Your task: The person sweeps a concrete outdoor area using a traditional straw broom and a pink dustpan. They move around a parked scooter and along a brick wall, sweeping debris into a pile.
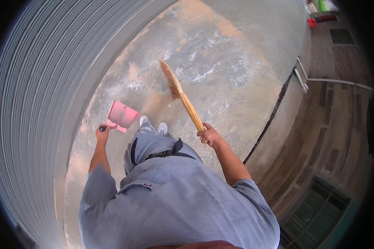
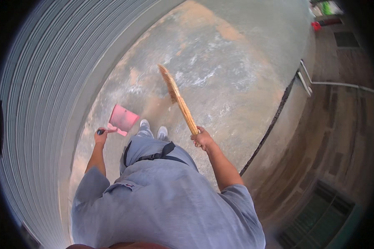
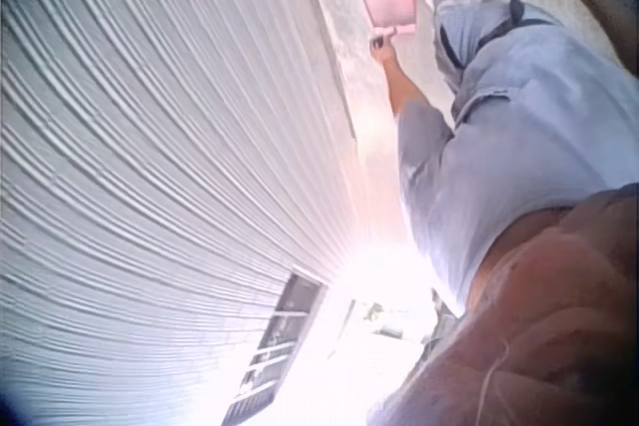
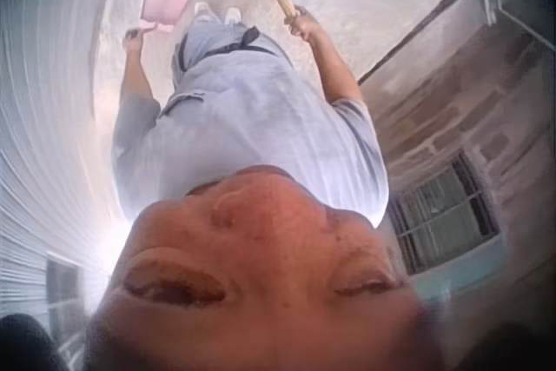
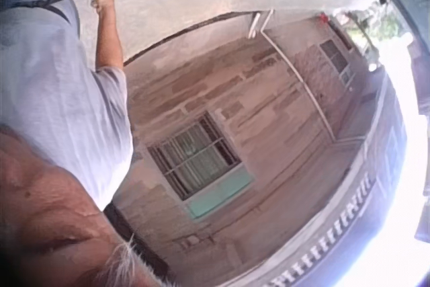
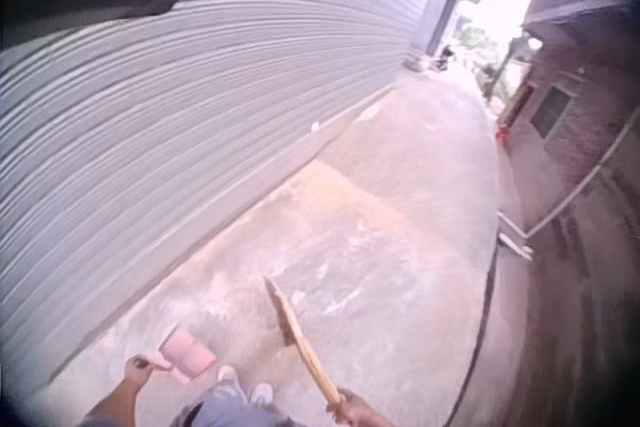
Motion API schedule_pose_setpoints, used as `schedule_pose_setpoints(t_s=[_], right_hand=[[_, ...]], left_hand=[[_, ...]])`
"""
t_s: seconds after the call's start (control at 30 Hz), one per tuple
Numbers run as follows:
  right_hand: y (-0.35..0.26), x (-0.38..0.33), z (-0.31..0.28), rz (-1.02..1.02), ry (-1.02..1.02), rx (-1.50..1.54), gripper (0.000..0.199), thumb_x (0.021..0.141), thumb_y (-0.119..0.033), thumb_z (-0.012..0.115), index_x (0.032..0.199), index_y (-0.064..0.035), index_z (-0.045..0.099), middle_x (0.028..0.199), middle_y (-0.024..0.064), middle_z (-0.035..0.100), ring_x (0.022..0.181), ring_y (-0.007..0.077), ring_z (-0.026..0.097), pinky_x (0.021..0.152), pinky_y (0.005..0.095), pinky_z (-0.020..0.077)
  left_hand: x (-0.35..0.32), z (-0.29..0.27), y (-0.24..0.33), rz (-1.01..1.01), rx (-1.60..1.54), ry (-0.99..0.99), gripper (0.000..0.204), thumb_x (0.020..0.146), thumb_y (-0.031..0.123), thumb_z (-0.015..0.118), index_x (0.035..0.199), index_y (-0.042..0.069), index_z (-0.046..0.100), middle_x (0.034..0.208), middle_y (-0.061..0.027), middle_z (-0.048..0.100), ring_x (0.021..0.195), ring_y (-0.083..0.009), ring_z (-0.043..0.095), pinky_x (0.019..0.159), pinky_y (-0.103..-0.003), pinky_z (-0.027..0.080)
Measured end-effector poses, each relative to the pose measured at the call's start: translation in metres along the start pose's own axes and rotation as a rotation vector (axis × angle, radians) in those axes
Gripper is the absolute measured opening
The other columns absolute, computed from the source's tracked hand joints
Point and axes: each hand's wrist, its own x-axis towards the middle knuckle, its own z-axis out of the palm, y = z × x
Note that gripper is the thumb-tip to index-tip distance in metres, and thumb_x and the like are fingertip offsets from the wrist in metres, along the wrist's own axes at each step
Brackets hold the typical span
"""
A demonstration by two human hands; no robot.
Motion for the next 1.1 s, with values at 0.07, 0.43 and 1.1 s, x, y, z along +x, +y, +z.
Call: schedule_pose_setpoints(t_s=[0.07, 0.43, 1.1], right_hand=[[-0.008, 0.032, -0.027, 0.021, 0.05, 0.08, 0.065, 0.075, 0.005, 0.056, 0.133, -0.0091, 0.028, 0.074, 0.0088, 0.052, 0.048, 0.0148, 0.047, 0.037, 0.0274, 0.039], [0.038, 0.104, -0.103, 0.569, 0.27, 0.726, 0.016, 0.087, -0.004, 0.045, 0.072, -0.0052, 0.04, 0.05, 0.0037, 0.039, 0.037, 0.0145, 0.038, 0.034, 0.0265, 0.0356], [-0.167, 0.266, -0.187, 0.246, 0.267, 1.072, 0.015, 0.083, -0.007, 0.045, 0.069, -0.0096, 0.041, 0.053, 0.0013, 0.042, 0.038, 0.0092, 0.041, 0.032, 0.017, 0.0352]], left_hand=[[0.027, 0.014, 0.044, -0.045, -0.089, -0.064, 0.01, 0.073, 0.003, 0.064, 0.08, 0.007, 0.059, 0.068, -0.0005, 0.056, 0.058, -0.0093, 0.052, 0.054, -0.025, 0.043], [0.204, 0.07, 0.181, 0.032, -0.256, -0.301, 0.009, 0.078, 0.004, 0.064, 0.082, 0.007, 0.056, 0.067, -0.0009, 0.055, 0.057, -0.0092, 0.051, 0.05, -0.023, 0.041], [0.409, 0.226, 0.502, -0.013, 0.146, -0.397, 0.008, 0.074, 0.01, 0.066, 0.081, 0.008, 0.061, 0.065, -0.0024, 0.059, 0.056, -0.0113, 0.056, 0.051, -0.025, 0.046]])
